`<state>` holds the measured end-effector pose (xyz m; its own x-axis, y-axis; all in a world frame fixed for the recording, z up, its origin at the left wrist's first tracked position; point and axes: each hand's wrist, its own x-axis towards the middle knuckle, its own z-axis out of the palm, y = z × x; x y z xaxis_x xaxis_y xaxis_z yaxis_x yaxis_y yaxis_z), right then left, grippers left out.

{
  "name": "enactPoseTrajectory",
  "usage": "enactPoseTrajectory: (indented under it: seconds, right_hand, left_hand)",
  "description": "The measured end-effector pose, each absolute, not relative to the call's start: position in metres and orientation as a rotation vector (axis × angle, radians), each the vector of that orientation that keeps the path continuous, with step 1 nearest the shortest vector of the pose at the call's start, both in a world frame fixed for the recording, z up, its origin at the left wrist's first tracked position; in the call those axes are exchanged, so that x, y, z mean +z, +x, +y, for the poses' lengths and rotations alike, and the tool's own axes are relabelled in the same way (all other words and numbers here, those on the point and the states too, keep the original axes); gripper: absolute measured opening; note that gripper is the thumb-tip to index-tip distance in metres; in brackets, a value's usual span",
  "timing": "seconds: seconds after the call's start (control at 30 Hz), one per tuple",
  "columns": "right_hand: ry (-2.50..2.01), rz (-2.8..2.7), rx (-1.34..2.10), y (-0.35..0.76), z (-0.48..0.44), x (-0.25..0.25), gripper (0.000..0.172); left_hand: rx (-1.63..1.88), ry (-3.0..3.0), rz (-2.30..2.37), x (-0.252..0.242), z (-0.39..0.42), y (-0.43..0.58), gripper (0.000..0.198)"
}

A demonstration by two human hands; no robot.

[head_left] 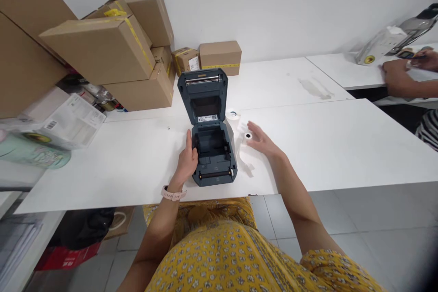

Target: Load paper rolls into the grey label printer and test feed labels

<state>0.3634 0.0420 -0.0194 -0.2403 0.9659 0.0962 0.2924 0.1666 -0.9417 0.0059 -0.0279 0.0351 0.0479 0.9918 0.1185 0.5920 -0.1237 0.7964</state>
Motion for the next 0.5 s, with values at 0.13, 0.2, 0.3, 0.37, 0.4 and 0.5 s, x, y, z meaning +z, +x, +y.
enactPoseTrajectory:
  seconds: [0.13, 0.2, 0.3, 0.37, 0.4, 0.5]
  right_hand:
    - [-1.196, -1.528, 1.200, 0.372, 0.062, 0.005, 0.099]
    - [-1.211, -1.606, 1.194, 0.365, 0.083, 0.021, 0.107]
    - [-1.231, -1.688, 1.224, 0.340, 0.118, 0.036, 0.114]
    - [-1.265, -1.676, 1.253, 0.321, 0.136, 0.039, 0.104]
    - [-1.285, -1.655, 1.255, 0.313, 0.142, 0.039, 0.096]
    - [-1.298, -1.547, 1.229, 0.301, 0.144, 0.040, 0.078]
  left_hand:
    - [0.874, 1.824, 1.600, 0.039, -0.029, 0.007, 0.084]
    - [0.864, 1.825, 1.605, 0.040, -0.030, 0.007, 0.083]
    - [0.895, 1.791, 1.579, 0.040, -0.030, 0.008, 0.083]
    - [0.941, 1.758, 1.543, 0.040, -0.030, 0.008, 0.084]
    - [0.959, 1.743, 1.528, 0.040, -0.029, 0.008, 0.084]
    - [0.978, 1.718, 1.521, 0.039, -0.028, 0.007, 0.084]
